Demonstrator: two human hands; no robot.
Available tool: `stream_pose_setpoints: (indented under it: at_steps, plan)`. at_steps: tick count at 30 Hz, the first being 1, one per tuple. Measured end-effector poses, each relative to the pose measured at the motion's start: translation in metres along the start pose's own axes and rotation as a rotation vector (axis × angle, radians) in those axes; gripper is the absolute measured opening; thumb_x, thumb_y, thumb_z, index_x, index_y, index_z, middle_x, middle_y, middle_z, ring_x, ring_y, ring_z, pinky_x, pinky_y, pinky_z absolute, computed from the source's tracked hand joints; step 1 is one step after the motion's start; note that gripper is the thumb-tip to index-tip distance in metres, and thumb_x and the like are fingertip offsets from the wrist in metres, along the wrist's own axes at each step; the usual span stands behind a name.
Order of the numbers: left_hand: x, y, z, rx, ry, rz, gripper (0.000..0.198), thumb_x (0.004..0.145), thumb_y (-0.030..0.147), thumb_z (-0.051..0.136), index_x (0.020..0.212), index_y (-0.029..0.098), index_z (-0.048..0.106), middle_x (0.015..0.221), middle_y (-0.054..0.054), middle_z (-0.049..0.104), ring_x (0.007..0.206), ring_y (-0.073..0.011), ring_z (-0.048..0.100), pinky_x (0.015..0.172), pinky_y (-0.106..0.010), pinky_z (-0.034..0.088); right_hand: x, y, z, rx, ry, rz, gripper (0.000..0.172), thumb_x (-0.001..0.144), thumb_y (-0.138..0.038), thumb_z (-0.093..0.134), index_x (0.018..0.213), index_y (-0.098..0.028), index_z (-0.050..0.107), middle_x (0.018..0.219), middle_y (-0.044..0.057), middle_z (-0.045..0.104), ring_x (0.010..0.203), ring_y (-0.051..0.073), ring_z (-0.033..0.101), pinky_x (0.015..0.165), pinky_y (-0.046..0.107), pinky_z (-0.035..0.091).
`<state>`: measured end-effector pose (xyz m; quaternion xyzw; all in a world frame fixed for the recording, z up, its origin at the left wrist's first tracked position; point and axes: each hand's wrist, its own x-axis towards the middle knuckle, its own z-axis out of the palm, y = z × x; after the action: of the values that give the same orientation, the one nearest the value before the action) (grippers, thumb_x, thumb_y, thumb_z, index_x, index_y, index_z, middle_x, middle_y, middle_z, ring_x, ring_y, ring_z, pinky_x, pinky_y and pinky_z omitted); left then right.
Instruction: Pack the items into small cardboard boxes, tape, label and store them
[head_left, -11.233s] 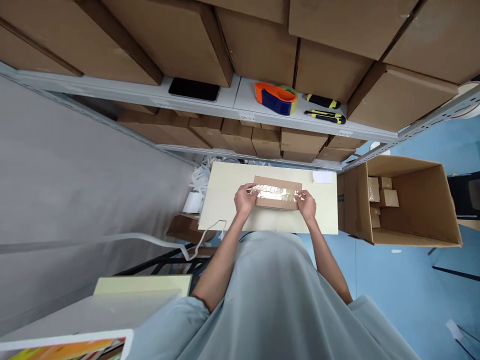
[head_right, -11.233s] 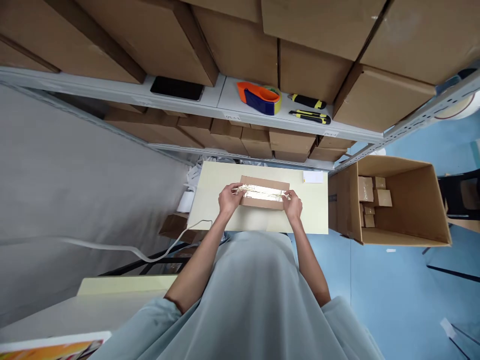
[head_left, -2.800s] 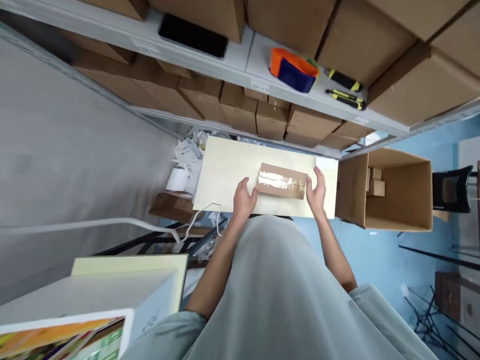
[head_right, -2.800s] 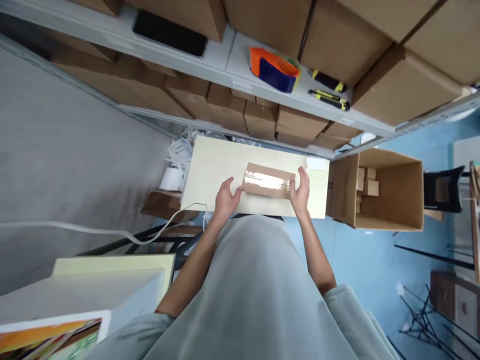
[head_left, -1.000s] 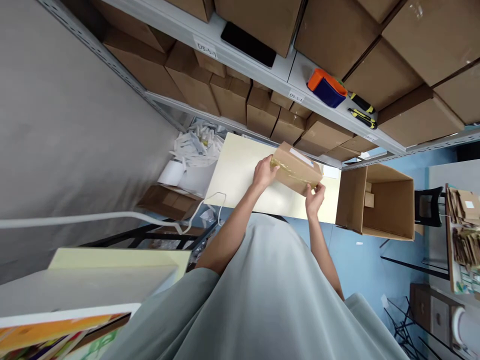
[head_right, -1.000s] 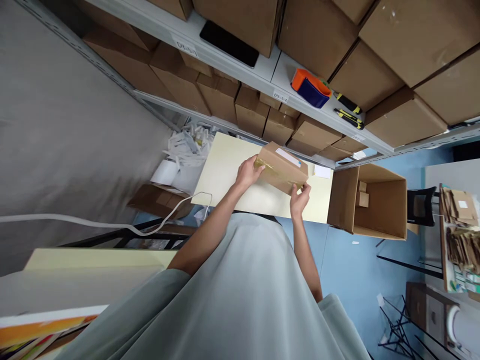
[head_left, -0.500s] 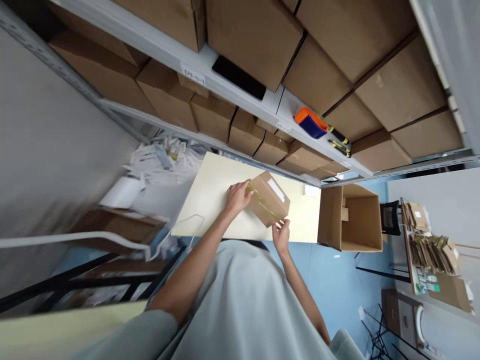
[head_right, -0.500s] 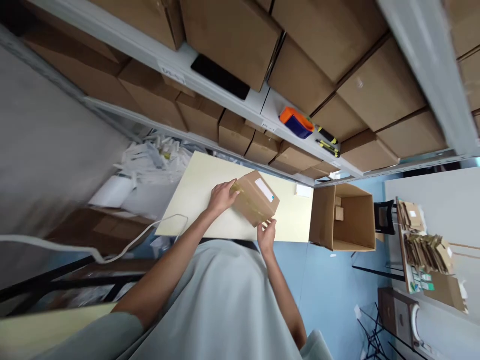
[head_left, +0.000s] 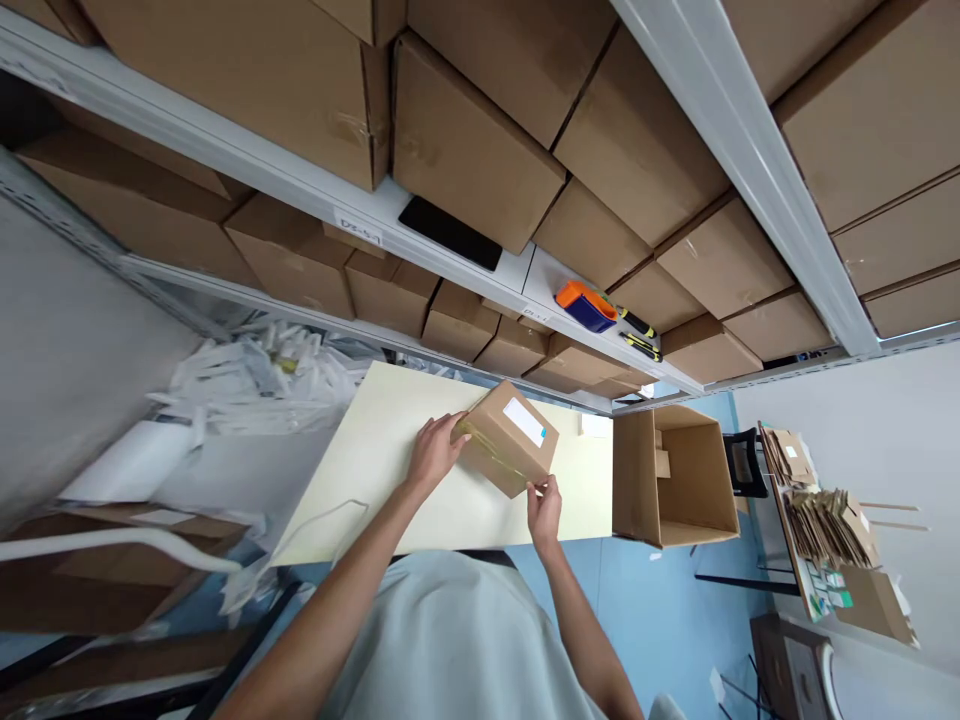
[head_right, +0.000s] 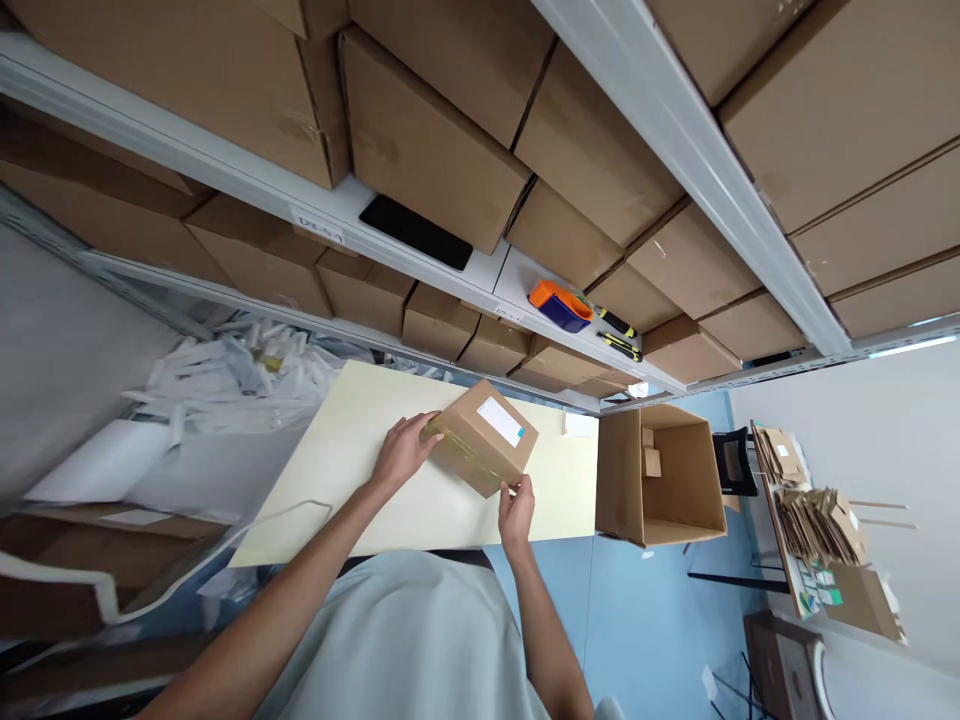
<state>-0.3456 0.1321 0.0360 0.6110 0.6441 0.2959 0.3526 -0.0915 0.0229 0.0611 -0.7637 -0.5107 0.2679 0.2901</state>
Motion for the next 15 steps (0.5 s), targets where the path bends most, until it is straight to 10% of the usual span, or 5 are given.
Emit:
stream_pose_setpoints:
  at_steps: [9,15]
  plan:
    - [-0.033,-0.028,0.007,-0.008,0.102,-0.121,0.05,0.086,0.019,0.052,0.132,0.022,0.069,0.133,-0.014,0.078,0.129,-0.0354,0.072,0.118,-0.05,0.054,0.032,-0.029,-0.048,-0.36,-0.37,-0.112,0.047,0.091,-0.058,0.074,0.06,-0.027,0.057,0.064,0.006,0.073,0.068,0.03,0.077,0.064,0.033,0.053]
    - [-0.072,-0.008,-0.004,-0.136,0.336,-0.169,0.051,0.093,0.022,0.043,0.137,0.021,0.068,0.153,-0.015,0.065,0.144,-0.0316,0.063,0.123,-0.048,0.053,0.16,-0.156,-0.131,-0.409,0.014,-0.664,0.046,0.11,-0.059,0.046,0.111,-0.022,0.074,0.111,0.016,0.078,0.1,0.032,0.073,0.094,0.043,0.056]
